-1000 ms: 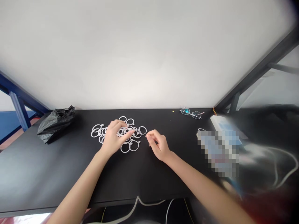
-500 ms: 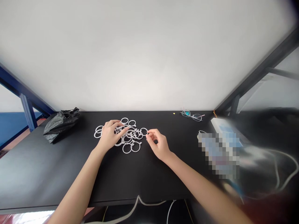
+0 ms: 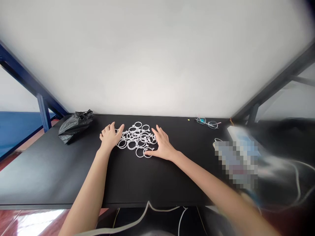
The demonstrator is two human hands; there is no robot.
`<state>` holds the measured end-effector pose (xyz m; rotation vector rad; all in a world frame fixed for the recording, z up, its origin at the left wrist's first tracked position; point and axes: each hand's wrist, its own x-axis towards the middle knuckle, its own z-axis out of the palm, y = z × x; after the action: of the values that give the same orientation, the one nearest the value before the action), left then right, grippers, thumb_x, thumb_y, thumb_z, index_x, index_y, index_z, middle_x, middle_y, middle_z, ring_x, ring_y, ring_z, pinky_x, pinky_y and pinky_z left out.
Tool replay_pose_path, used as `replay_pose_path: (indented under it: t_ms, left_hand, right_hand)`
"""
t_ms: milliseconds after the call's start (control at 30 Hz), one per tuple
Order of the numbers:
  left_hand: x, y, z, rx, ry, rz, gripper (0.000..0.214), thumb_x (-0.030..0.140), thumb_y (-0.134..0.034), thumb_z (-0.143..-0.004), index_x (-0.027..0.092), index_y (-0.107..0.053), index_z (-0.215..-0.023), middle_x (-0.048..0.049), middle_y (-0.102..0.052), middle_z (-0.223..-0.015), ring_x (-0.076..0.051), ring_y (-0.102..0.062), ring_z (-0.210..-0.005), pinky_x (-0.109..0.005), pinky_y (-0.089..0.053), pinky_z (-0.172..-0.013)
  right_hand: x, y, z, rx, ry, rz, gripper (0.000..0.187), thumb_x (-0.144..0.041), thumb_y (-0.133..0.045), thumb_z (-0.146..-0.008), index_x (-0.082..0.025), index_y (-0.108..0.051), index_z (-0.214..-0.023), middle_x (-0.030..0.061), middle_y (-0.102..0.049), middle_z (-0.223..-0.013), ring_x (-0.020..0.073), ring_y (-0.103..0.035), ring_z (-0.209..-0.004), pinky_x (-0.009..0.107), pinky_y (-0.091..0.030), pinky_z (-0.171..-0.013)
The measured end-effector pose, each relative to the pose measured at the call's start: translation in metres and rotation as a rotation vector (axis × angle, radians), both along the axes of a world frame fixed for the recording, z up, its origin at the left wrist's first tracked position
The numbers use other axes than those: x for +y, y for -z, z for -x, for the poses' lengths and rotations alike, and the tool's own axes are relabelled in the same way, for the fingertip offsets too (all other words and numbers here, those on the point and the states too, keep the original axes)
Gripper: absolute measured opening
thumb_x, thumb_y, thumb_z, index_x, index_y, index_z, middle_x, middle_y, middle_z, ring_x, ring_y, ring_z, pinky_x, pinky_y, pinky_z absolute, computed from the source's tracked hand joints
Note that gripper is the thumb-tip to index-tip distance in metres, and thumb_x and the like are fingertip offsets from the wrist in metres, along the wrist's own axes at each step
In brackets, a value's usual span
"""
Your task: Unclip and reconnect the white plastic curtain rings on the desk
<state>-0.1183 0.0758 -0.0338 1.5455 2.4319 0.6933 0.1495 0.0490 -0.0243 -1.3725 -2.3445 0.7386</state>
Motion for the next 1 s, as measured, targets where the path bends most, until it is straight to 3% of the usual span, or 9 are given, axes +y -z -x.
replay_pose_path:
  t_ms: [67,167,367,600,833,1000]
  left_hand:
    - [0.0,-0.002,-0.004,0.024,0.039,-0.004,0.072,0.065,-0.036,-0.088,0.017,-0.046,-0.14,-0.0182,-0.047,-0.143,-0.04,-0.039,-0.133,-0.058,-0.028,-0.109]
    - [-0.002,-0.003,-0.01,0.047,0.137,-0.052,0.068,0.063,-0.039,-0.088,0.018,-0.049,-0.138,-0.0157,-0.052,-0.14,-0.038,-0.042,-0.132,-0.056,-0.029,-0.11]
    - [-0.005,0.005,-0.025,0.111,0.375,-0.047,0.06,0.059,-0.04,-0.091,0.024,-0.05,-0.14,-0.0143,-0.046,-0.146,-0.034,-0.038,-0.137,-0.054,-0.028,-0.111]
    - [-0.008,0.007,-0.055,0.041,0.555,-0.104,0.046,0.046,-0.043,-0.094,0.024,-0.056,-0.132,-0.0095,-0.051,-0.144,-0.03,-0.042,-0.134,-0.049,-0.031,-0.111]
    - [-0.023,0.007,-0.115,-0.023,0.648,-0.072,0.041,0.039,-0.041,-0.096,0.018,-0.056,-0.128,-0.0126,-0.048,-0.145,-0.03,-0.036,-0.139,-0.053,-0.026,-0.113]
    - [-0.015,-0.011,-0.137,-0.048,0.691,-0.019,0.045,0.048,-0.038,-0.096,0.022,-0.051,-0.13,-0.0106,-0.05,-0.143,-0.029,-0.039,-0.136,-0.054,-0.032,-0.11]
  right_hand:
    - [0.012,-0.003,0.012,-0.076,-0.12,-0.009,0.124,-0.078,-0.067,-0.062,-0.022,-0.008,-0.156,0.0136,0.01,-0.162,0.0371,0.011,-0.148,0.058,-0.008,-0.117]
    - [0.029,-0.006,0.032,-0.131,-0.226,-0.071,0.125,-0.081,-0.064,-0.061,-0.021,-0.009,-0.156,0.0139,0.01,-0.162,0.0395,0.01,-0.147,0.058,-0.008,-0.117]
    - [0.039,-0.003,0.045,-0.141,-0.327,-0.147,0.104,-0.076,-0.063,-0.07,-0.021,-0.031,-0.151,0.0156,-0.013,-0.161,0.0404,-0.015,-0.146,0.055,-0.019,-0.115]
    - [0.027,-0.004,0.013,-0.073,-0.3,-0.167,0.082,-0.066,-0.065,-0.077,-0.019,-0.048,-0.142,0.0165,-0.03,-0.156,0.0348,-0.027,-0.143,0.051,-0.025,-0.114]
    - [0.008,-0.004,-0.045,0.014,-0.174,-0.107,0.067,-0.046,-0.072,-0.078,-0.023,-0.053,-0.137,0.0125,-0.037,-0.153,0.0338,-0.035,-0.14,0.053,-0.029,-0.112]
    - [0.008,-0.008,-0.074,0.103,-0.09,-0.033,0.056,-0.035,-0.077,-0.072,-0.028,-0.063,-0.126,0.0074,-0.047,-0.147,0.0339,-0.039,-0.137,0.055,-0.03,-0.112]
